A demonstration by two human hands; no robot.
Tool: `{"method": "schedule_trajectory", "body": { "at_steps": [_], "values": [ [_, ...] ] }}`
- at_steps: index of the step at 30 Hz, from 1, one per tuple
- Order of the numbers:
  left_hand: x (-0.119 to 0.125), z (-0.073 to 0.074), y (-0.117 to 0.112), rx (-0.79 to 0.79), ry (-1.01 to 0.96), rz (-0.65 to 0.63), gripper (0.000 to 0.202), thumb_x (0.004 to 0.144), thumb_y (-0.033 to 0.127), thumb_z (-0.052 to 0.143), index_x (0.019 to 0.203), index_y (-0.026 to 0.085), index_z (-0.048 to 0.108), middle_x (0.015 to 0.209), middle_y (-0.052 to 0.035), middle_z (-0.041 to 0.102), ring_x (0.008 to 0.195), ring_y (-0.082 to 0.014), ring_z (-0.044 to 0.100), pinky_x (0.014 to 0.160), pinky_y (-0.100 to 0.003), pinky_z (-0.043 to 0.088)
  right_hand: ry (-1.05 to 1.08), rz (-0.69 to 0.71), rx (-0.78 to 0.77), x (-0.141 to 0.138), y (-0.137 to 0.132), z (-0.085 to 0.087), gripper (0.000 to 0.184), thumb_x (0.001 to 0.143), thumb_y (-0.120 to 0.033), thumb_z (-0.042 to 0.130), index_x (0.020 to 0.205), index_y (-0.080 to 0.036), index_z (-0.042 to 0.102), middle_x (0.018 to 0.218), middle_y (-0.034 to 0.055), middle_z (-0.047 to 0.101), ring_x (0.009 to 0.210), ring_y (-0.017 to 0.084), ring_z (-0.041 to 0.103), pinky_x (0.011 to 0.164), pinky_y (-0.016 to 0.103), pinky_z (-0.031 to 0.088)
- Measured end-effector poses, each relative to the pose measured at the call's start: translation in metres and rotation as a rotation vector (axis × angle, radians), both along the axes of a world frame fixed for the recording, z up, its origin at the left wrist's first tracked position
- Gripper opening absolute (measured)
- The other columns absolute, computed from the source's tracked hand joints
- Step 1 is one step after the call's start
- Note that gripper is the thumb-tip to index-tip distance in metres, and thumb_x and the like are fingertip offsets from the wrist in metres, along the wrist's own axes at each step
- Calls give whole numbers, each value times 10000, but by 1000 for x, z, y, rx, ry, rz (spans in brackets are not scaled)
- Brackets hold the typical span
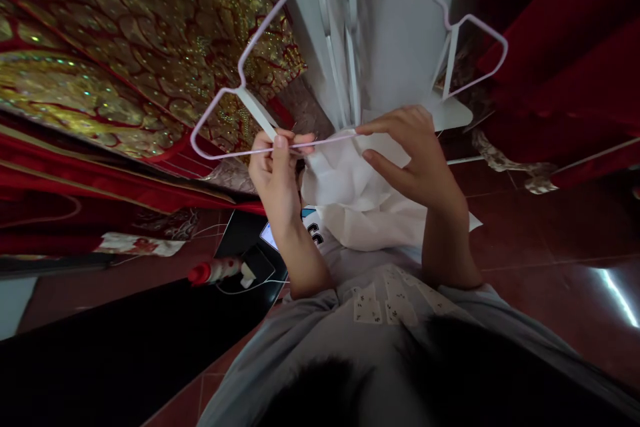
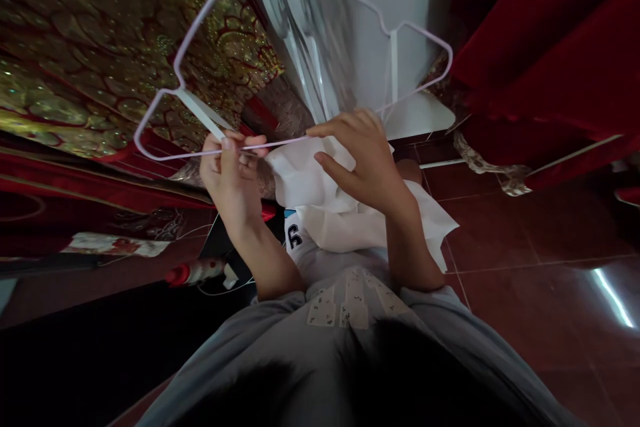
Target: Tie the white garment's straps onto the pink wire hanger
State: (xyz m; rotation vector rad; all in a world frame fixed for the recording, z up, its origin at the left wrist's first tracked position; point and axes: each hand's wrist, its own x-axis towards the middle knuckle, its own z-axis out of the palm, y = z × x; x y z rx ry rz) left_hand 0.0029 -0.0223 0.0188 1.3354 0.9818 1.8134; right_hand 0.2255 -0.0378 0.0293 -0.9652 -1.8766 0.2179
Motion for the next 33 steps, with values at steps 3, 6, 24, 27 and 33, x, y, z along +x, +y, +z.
{"method": "schedule_trajectory", "body": {
  "at_steps": [3,6,24,27,33],
  "values": [
    [-20,6,-10,3,217,-79,297,994,488,778,917,204,813,957,-78,822,1035,-241,774,1038,-398,589,-3,6,6,2,1,2,207,1014,-343,655,1198,-279,727,1145,40,801,1052,252,711,963,507,533],
    [-36,11,-22,-5,353,-108,193,996,386,792,1004,213,876,1006,-80,842,1067,-247,776,1042,-397,580,-6,14,2,3,1,1,219,1011,-354,652,1199,-268,724,1153,41,800,1055,262,711,965,521,528],
    [-43,73,-12,202,-358,341,506,1156,492,289,1244,132,633,1294,-86,713,1435,-133,611,1169,-247,503,-15,28,-18,2,2,-4,267,1015,-362,638,1264,-306,717,1219,41,794,1132,265,708,1076,541,507],
    [-40,55,-14,132,-246,573,345,989,318,586,1292,154,587,1378,-85,687,1284,-160,677,1057,-261,555,-6,37,-16,1,4,-7,277,1009,-356,641,1272,-307,712,1236,43,790,1154,264,705,1117,546,493],
    [-6,32,-19,-166,-177,47,306,916,357,793,1161,184,730,1245,-132,778,1108,-247,734,593,-241,443,27,75,-17,-10,1,-4,314,1012,-364,638,1318,-343,705,1245,32,789,1154,265,717,1099,543,516]
  ]
}}
